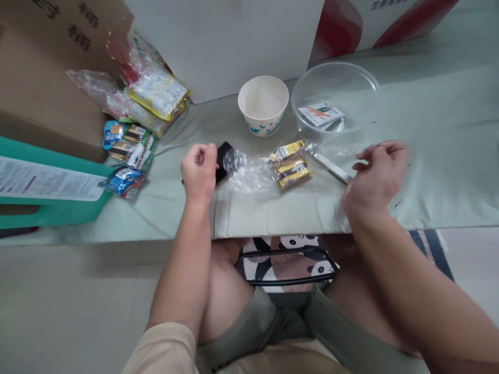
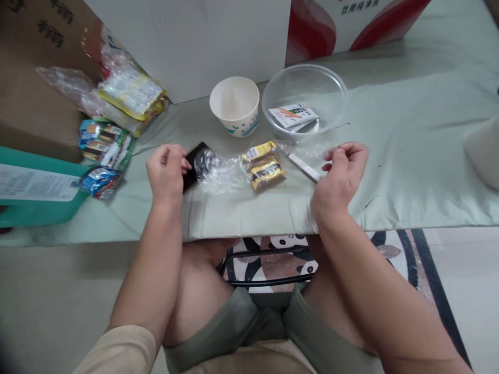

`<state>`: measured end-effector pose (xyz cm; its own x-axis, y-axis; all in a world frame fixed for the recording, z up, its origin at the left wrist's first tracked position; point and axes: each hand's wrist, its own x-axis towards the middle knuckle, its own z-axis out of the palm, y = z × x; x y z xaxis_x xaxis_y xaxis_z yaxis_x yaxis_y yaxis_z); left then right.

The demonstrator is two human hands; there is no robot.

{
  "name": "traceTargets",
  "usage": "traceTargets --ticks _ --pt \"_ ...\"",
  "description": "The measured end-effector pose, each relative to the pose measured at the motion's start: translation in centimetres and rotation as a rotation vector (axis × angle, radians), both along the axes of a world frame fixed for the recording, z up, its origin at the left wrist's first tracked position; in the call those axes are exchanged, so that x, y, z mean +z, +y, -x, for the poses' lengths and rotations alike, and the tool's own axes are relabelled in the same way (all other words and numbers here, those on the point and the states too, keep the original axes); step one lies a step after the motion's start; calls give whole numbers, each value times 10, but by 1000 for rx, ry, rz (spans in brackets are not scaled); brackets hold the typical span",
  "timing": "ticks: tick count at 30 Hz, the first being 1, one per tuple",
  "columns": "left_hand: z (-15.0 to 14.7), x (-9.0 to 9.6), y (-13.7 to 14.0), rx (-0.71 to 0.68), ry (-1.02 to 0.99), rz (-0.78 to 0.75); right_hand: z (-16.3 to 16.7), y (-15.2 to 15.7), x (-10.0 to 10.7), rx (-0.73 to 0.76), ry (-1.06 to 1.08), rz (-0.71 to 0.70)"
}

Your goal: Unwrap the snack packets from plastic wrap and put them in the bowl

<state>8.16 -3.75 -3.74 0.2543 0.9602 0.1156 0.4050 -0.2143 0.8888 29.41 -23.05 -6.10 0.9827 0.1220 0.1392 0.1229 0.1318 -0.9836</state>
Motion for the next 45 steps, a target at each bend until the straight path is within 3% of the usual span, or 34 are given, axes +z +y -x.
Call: traceTargets --ticks 2,3,6,11,14,17,23,28,30,33,36,42,45 --pt "14 1 3 -85 309 -199 -2 -1 -3 15 -151 25" --pt "21 1 4 -139 467 -222 -2 -1 -5 33 -204 48" --pt "40 1 9 -298 736 -132 0 0 -8 86 -264 99" --pt "52 -2 15 -334 653 -139 0 1 -10 98 -278 145" --pt "52 -3 15 -242 632 -136 -1 2 -11 100 -265 134" --pt "54 -1 13 -161 718 -110 -1 3 -12 100 -246 125" --pt "71 7 7 -219 822 -48 1 5 -14 120 -258 162" --pt "79 9 11 65 722 -144 4 7 -17 135 -263 147" --pt "75 6 13 126 656 -106 6 7 -17 150 -268 173" --pt "64 0 13 48 647 -35 9 7 -17 162 -256 173" --pt "52 -3 10 -65 720 -65 12 9 -17 175 -237 152" --pt "40 3 5 -153 793 -46 13 10 -14 190 -223 137" --pt "33 4 2 -123 783 -51 11 8 -12 198 -206 145"
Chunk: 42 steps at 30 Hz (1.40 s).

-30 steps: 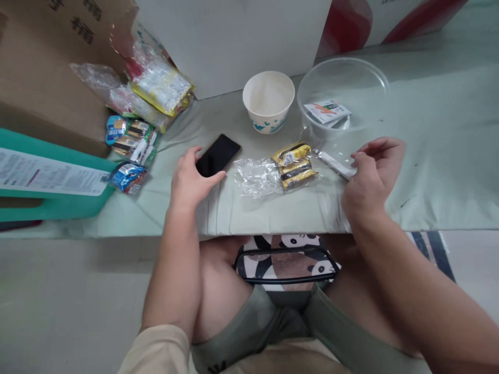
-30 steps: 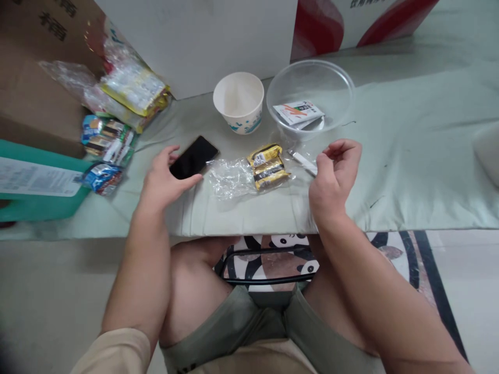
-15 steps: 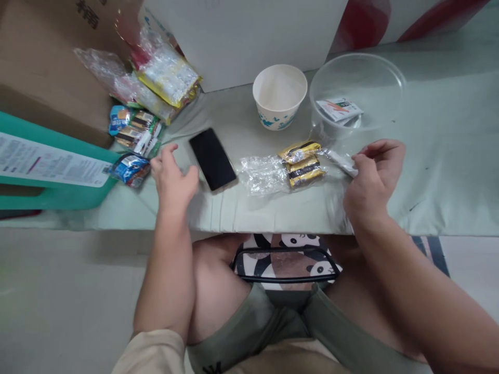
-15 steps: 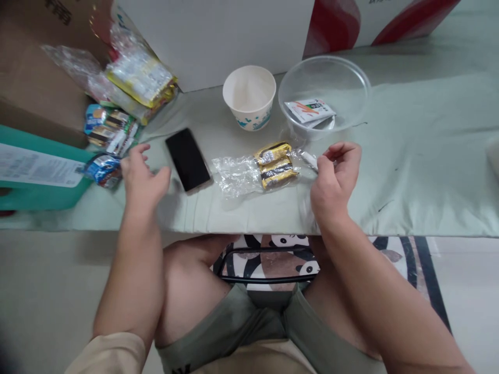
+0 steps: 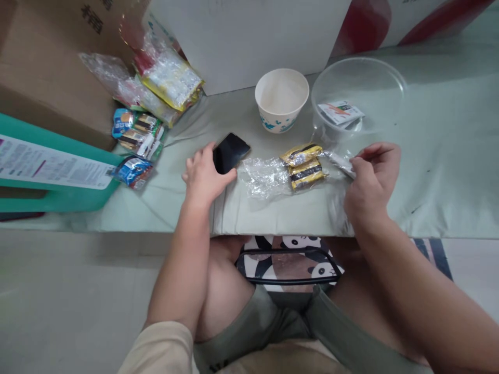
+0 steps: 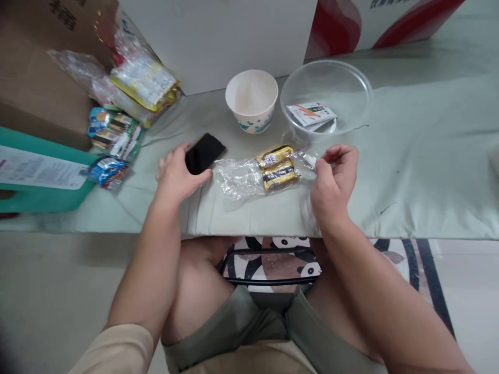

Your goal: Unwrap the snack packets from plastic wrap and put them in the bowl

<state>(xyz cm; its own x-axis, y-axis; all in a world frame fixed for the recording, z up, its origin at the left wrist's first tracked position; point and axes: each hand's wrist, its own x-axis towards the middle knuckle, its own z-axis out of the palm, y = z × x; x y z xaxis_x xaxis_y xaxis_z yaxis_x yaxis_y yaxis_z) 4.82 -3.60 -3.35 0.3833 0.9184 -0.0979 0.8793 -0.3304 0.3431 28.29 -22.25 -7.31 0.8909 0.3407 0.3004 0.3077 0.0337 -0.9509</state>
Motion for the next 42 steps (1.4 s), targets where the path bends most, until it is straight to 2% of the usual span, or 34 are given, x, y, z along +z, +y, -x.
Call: traceTargets --ticks 6,11,17,23,25,28,30,32,36,39,42 --pt "-11 -3 -3 55 -83 -57 0 -2 1 6 -6 -1" --pt "-21 -2 -3 80 -54 -54 1 -4 3 20 -13 21" --pt "-27 -5 4 56 -117 -46 3 -7 2 33 -56 80" --pt "-25 -10 11 35 -91 -101 -2 -10 0 22 -84 109" --pt "-24 -17 16 15 -113 -128 -2 -14 1 4 -187 172" --pt "-22 -28 22 -9 -194 -199 5 -19 4 -18 -530 304" --pt "-21 -31 22 -59 -271 -253 13 -20 7 18 -722 377" --pt "-23 -29 17 -175 -370 -289 21 -18 10 68 -792 452" --pt "-31 -19 -6 -483 -473 -246 25 -9 11 106 -732 638" --pt "-34 -16 -20 -606 -454 -237 21 -7 14 146 -673 757" --pt "-34 -12 -27 -664 -536 -265 23 -15 23 145 -718 785"
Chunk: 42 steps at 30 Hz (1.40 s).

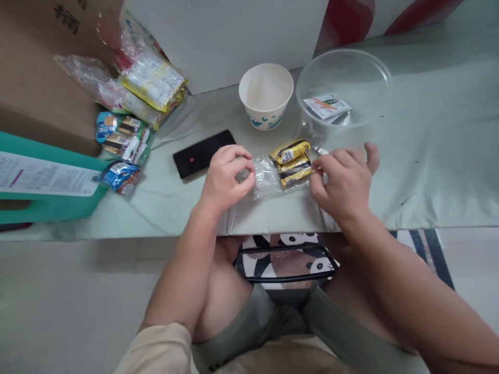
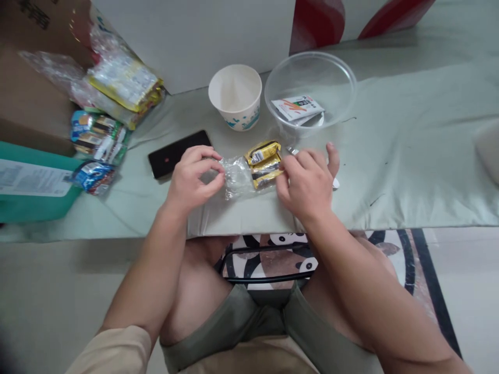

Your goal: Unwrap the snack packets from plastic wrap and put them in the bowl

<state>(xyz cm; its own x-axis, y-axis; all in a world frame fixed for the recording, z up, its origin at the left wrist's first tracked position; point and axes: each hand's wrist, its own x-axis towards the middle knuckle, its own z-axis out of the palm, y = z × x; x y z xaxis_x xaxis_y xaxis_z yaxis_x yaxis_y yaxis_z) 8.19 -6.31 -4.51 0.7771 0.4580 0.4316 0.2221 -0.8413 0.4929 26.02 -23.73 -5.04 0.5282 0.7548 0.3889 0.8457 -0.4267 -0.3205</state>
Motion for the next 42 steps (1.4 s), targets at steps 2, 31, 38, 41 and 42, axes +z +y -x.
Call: traceTargets --ticks 2,31,38,41,42 --pt "3 6 -5 -33 -84 16 5 -9 9 54 -26 -10" --pt "-1 23 -30 -43 302 957 5 17 -12 389 284 116" --pt "-3 27 -24 -261 -217 1525 -5 18 -11 369 869 -167" --pt "1 36 -19 -180 -298 1523 -5 16 -15 360 1156 -293" --pt "1 38 -18 -135 -300 1504 -4 15 -18 336 1193 -325"
